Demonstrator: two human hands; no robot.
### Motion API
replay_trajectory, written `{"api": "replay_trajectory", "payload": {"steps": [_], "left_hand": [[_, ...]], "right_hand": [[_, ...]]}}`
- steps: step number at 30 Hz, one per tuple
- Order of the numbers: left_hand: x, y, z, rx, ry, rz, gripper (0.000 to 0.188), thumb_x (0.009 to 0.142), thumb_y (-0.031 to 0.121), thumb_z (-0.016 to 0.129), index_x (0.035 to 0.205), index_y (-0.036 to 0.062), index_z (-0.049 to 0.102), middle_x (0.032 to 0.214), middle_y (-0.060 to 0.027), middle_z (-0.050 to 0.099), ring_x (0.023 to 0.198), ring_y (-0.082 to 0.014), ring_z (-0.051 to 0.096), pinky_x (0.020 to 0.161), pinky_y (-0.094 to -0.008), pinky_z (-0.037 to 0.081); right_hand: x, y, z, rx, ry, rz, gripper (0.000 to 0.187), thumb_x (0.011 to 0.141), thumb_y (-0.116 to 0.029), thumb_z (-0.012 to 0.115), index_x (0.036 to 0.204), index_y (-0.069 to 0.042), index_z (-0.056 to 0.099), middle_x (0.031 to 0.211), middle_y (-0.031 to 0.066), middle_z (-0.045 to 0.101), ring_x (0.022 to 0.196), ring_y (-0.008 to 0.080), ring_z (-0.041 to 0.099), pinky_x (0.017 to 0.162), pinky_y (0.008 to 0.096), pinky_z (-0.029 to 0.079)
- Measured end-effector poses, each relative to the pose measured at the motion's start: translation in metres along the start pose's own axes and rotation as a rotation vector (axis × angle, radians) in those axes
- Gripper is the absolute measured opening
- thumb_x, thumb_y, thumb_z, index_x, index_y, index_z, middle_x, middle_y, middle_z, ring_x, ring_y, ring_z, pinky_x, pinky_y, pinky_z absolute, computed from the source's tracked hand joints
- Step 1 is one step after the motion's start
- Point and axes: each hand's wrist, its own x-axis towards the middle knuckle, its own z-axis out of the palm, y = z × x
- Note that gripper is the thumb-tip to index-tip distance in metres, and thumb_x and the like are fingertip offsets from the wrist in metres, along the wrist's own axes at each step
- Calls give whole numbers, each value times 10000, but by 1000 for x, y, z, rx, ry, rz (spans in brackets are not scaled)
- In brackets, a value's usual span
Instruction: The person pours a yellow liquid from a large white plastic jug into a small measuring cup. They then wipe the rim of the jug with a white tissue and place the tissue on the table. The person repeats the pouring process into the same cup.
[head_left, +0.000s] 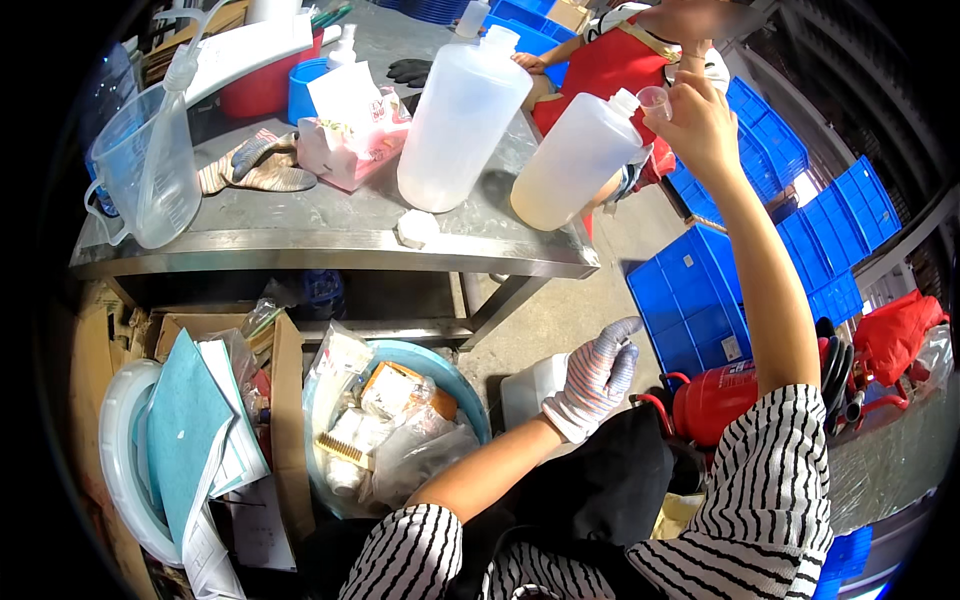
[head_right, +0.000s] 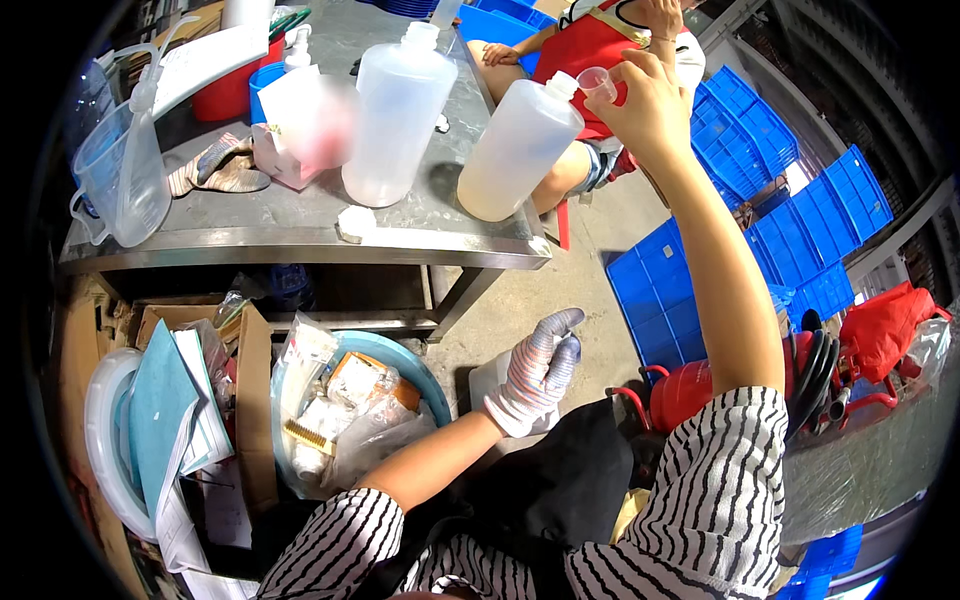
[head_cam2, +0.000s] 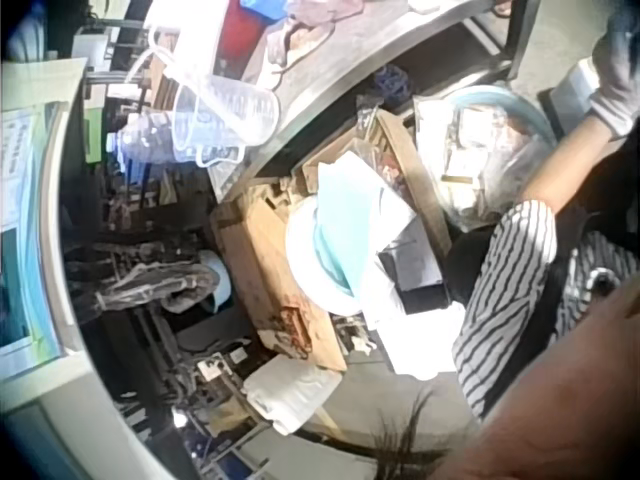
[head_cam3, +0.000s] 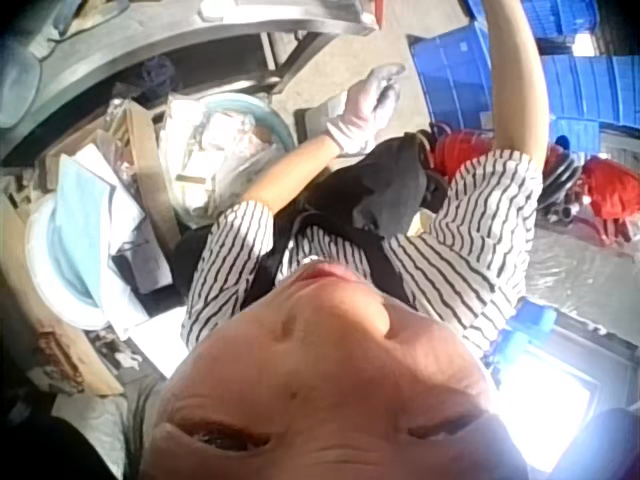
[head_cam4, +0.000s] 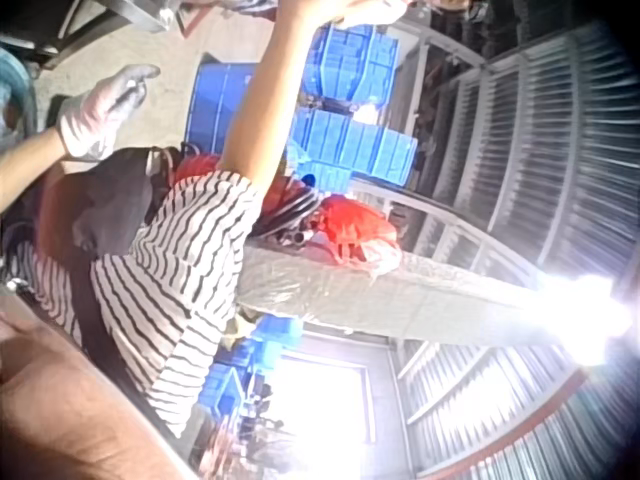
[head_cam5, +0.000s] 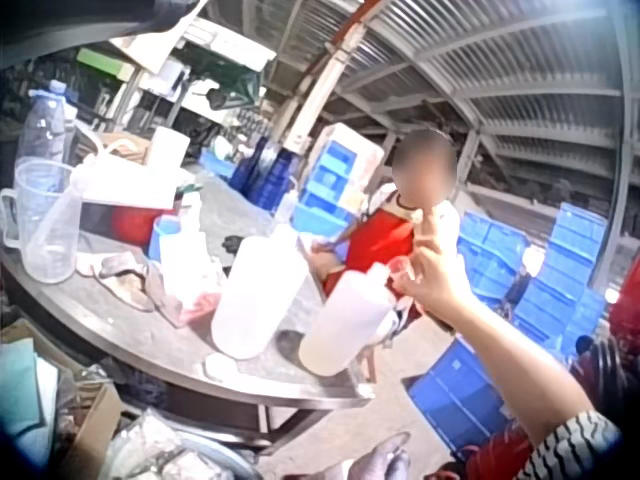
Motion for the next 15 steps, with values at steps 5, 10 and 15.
{"api": "replay_trajectory", "payload": {"steps": [5, 10, 15], "left_hand": [[-2, -1, 3, 7, -61, -29, 333, 923, 45, 508, 1256, 40, 500, 735, -46, 555, 635, -159, 546, 635, -295, 477], [-3, 4, 5, -22, -51, 8, 341, 897, 60, 539, 1237, 70, 514, 836, -134, 650, 688, -322, 633, 617, -387, 495], [-12, 2, 4, 13, -87, 96, 369, 880, -3, 517, 1245, 53, 505, 706, -66, 567, 595, -219, 574, 581, -328, 471]], "right_hand": [[-11, 15, 9, 621, -264, 296, 383, 755, -361, 751, 942, -34, 685, 1169, 100, 608, 1079, 197, 560, 870, 327, 433], [-64, 4, 16, 1207, -360, 721, 310, 805, -332, 736, 964, -72, 677, 865, -18, 640, 810, 79, 521, 779, 247, 367], [-138, -8, 45, 1287, -418, 782, 356, 792, -316, 747, 1049, -85, 658, 1044, 35, 630, 1021, 142, 522, 911, 303, 350]]}}
